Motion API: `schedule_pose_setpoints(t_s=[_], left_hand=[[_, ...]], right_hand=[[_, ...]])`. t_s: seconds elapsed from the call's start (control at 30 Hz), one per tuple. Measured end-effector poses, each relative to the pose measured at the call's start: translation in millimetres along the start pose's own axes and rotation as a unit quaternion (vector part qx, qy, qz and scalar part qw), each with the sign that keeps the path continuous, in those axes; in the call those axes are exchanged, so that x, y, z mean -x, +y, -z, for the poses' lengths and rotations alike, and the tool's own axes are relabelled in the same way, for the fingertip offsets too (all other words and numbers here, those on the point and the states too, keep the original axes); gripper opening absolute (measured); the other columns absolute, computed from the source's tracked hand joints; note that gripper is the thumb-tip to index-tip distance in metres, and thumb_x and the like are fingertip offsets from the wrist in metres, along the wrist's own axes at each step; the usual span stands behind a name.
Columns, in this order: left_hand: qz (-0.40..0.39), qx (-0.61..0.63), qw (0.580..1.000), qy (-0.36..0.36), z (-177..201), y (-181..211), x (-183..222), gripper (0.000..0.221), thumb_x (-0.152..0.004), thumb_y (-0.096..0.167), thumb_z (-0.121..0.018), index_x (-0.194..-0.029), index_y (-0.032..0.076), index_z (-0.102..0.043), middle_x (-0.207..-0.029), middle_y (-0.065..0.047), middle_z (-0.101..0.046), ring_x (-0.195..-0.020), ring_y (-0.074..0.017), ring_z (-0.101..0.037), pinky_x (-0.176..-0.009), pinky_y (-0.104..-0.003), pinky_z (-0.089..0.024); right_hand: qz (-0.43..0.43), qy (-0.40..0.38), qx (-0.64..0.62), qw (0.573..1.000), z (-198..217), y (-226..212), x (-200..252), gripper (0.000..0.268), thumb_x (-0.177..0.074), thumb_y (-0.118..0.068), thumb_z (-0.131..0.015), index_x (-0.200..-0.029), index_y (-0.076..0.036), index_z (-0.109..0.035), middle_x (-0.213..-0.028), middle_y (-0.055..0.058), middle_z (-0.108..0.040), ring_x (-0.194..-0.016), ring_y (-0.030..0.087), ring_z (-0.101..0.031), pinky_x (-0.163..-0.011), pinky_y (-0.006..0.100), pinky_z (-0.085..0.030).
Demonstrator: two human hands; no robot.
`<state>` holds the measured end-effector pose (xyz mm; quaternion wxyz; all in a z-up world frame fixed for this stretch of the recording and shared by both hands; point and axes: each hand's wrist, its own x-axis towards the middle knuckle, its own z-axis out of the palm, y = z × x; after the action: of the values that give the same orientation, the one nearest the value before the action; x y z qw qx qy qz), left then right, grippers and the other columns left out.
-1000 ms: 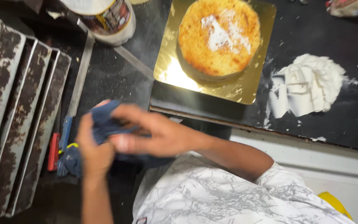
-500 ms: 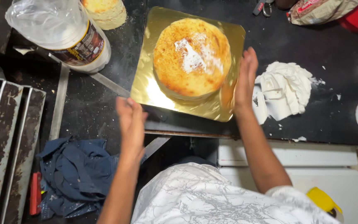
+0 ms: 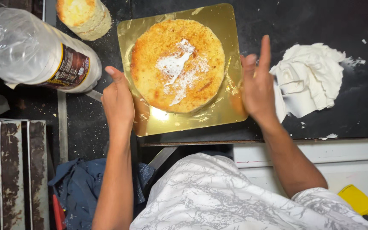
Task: The person clears items from a workspace, cuts sections from a small cake and places them into a pan with other cake pieces, wipes the counter with a cloth, and prepares a larger cake on a gold base.
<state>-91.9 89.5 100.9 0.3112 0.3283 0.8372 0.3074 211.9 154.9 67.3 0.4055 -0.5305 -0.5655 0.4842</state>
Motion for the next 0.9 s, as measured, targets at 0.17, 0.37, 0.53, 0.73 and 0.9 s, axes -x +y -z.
schedule_pose_setpoints(t_s=[0.17,0.37,0.53,0.73,0.9], left_hand=[[-0.048,-0.012,0.999,0.006,2,3,-2,0.107,-0.091,0.081,-0.007,-0.109,0.002,-0.076,-0.081,-0.023,-0.074,-0.083,-0.0289,-0.071,-0.083,-0.045,-0.05],[-0.016,0.001,1.0,0.021,29,-20,0,0.106,-0.095,0.082,-0.007,-0.121,0.0,-0.07,-0.093,-0.023,-0.075,-0.091,-0.0303,-0.068,-0.089,-0.042,-0.048],[-0.046,0.005,0.999,-0.001,37,-20,11,0.107,-0.095,0.08,-0.003,-0.142,0.001,-0.058,-0.114,-0.025,-0.071,-0.1,-0.0378,-0.063,-0.099,-0.04,-0.048],[-0.198,0.209,0.956,-0.053,-5,-17,10,0.103,-0.097,0.079,-0.006,-0.166,0.004,-0.021,-0.172,-0.019,-0.025,-0.161,-0.0321,-0.022,-0.129,-0.049,-0.014],[-0.243,0.235,0.941,-0.02,-17,-23,12,0.09,-0.109,0.07,-0.019,-0.161,-0.003,-0.036,-0.168,-0.021,-0.041,-0.161,-0.0332,-0.034,-0.136,-0.043,-0.022]], right_hand=[[-0.003,-0.004,0.16,0.987,-4,-15,18,0.087,-0.106,-0.066,-0.017,-0.165,-0.003,-0.006,-0.142,0.034,-0.061,-0.072,0.026,-0.072,-0.064,0.037,-0.055],[0.025,-0.048,0.033,0.998,-17,-21,48,0.093,-0.11,-0.071,-0.019,-0.169,-0.001,-0.004,-0.151,0.04,-0.05,-0.142,0.038,-0.058,-0.117,0.042,-0.049],[0.034,-0.026,-0.009,0.999,-20,-17,34,0.093,-0.108,-0.073,-0.026,-0.164,0.0,-0.017,-0.161,0.035,-0.042,-0.151,0.039,-0.046,-0.128,0.044,-0.033],[0.153,-0.046,0.071,0.985,-38,-20,6,0.086,-0.111,-0.068,-0.031,-0.161,0.003,-0.038,-0.163,0.029,-0.043,-0.157,0.035,-0.039,-0.133,0.045,-0.028],[0.105,-0.118,0.0,0.988,-43,-28,7,0.081,-0.111,-0.058,-0.047,-0.159,0.007,-0.037,-0.16,0.029,-0.047,-0.154,0.034,-0.046,-0.131,0.044,-0.034]])
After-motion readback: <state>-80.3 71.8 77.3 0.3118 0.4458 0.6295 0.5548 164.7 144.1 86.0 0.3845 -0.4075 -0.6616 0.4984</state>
